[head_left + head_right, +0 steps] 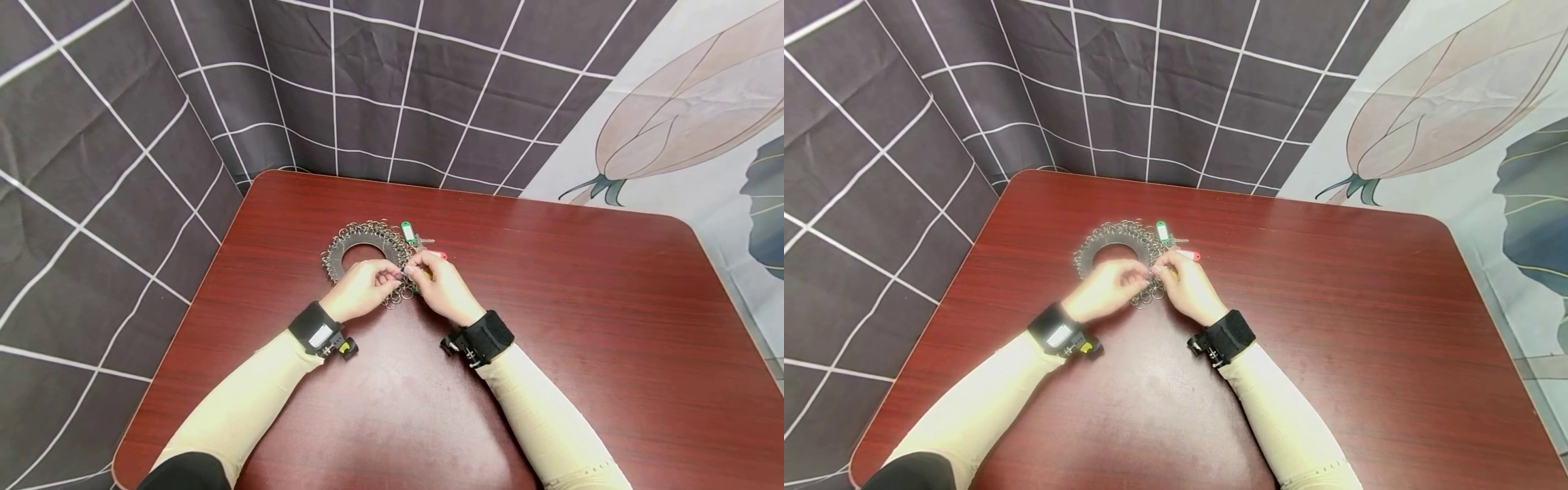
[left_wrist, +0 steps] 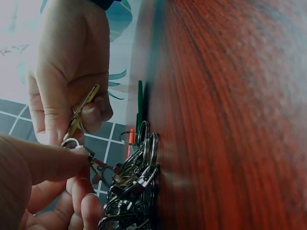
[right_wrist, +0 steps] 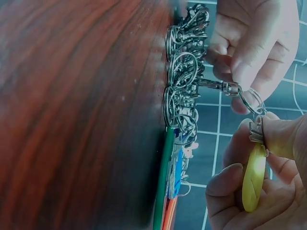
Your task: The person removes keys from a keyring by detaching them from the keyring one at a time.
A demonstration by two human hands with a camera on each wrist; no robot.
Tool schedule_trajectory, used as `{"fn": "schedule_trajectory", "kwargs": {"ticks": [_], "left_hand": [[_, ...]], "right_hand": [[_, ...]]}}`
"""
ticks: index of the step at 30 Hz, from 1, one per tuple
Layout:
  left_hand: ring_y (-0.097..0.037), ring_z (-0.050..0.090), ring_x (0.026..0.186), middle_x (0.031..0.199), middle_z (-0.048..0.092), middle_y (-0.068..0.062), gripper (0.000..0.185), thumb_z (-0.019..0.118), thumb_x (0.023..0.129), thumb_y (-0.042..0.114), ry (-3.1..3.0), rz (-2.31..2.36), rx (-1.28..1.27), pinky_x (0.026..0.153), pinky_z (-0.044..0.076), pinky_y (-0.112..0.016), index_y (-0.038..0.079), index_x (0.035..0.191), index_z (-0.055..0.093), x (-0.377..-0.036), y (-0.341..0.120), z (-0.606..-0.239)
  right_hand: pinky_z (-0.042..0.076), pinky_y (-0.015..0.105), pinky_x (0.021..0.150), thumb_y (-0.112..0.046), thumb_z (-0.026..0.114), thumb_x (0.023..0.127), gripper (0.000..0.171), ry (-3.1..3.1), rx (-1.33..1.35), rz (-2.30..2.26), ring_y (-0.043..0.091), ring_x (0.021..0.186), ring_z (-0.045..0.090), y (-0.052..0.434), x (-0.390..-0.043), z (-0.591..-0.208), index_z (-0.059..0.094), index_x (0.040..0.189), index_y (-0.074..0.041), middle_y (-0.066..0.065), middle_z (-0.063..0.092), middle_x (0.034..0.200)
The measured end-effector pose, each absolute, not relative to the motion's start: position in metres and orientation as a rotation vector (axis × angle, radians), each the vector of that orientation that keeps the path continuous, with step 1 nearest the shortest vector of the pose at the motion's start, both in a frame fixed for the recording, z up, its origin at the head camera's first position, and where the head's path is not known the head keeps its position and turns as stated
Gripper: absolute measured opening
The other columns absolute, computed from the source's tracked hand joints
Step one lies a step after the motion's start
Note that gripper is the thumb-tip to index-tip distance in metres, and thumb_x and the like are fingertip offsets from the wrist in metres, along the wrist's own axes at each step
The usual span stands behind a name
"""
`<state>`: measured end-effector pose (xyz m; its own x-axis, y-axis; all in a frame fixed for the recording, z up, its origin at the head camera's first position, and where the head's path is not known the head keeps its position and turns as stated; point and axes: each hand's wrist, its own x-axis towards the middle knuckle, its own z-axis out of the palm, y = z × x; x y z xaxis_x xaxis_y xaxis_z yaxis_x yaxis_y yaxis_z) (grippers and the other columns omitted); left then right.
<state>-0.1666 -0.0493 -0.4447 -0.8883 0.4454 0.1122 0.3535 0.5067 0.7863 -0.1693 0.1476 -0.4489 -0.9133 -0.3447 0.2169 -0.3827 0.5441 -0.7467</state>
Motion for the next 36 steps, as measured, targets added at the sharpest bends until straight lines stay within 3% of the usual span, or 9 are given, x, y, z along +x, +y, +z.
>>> {"fn": "schedule_trajectory", "kwargs": {"ticks": [8, 15, 20, 27, 36], "left_hand": [[-0.010, 0.059, 0.074, 0.081, 0.062, 0.002, 0.006, 0.067, 0.089, 0.010, 2.624, 1.387, 0.713, 0.067, 0.050, -0.023, 0.009, 0.094, 0.065, -0.1692, -0.0492, -0.4469], [-0.010, 0.061, 0.076, 0.083, 0.065, 0.002, 0.006, 0.067, 0.091, 0.012, 2.692, 1.358, 0.650, 0.069, 0.050, -0.024, 0.009, 0.095, 0.065, -0.1712, -0.0504, -0.4490], [-0.011, 0.059, 0.077, 0.084, 0.063, 0.000, 0.007, 0.064, 0.090, 0.008, 2.706, 1.455, 0.614, 0.070, 0.050, -0.024, 0.008, 0.097, 0.063, -0.1712, -0.0512, -0.4508], [-0.013, 0.058, 0.075, 0.082, 0.060, -0.001, 0.010, 0.062, 0.087, 0.005, 2.681, 1.563, 0.605, 0.067, 0.050, -0.026, 0.007, 0.096, 0.061, -0.1694, -0.0510, -0.4483], [-0.012, 0.057, 0.074, 0.082, 0.060, 0.000, 0.008, 0.063, 0.087, 0.005, 2.706, 1.538, 0.605, 0.067, 0.050, -0.025, 0.008, 0.095, 0.061, -0.1691, -0.0501, -0.4476]], "right_hand": [[0.048, 0.029, 0.059, -0.013, 0.054, 0.099, 0.007, -2.747, 0.640, 1.462, 0.013, 0.064, 0.058, 0.1461, -0.1690, -0.4451, 0.059, 0.094, -0.010, 0.006, 0.062, 0.078], [0.048, 0.030, 0.063, -0.011, 0.055, 0.098, 0.005, -2.762, 0.628, 1.498, 0.014, 0.067, 0.058, 0.1449, -0.1681, -0.4454, 0.056, 0.095, -0.007, 0.011, 0.063, 0.079], [0.044, 0.028, 0.063, -0.012, 0.062, 0.094, 0.007, -2.759, 0.632, 1.501, 0.013, 0.067, 0.054, 0.1458, -0.1674, -0.4458, 0.057, 0.099, -0.009, 0.005, 0.060, 0.079], [0.045, 0.030, 0.077, -0.019, 0.074, 0.086, 0.016, -2.772, 0.645, 1.474, 0.011, 0.084, 0.056, 0.1457, -0.1668, -0.4444, 0.063, 0.095, -0.012, -0.002, 0.060, 0.092], [0.042, 0.029, 0.060, -0.021, 0.071, 0.089, 0.012, -2.815, 0.610, 1.462, 0.012, 0.063, 0.050, 0.1465, -0.1665, -0.4453, 0.061, 0.092, -0.015, -0.002, 0.057, 0.081]]}}
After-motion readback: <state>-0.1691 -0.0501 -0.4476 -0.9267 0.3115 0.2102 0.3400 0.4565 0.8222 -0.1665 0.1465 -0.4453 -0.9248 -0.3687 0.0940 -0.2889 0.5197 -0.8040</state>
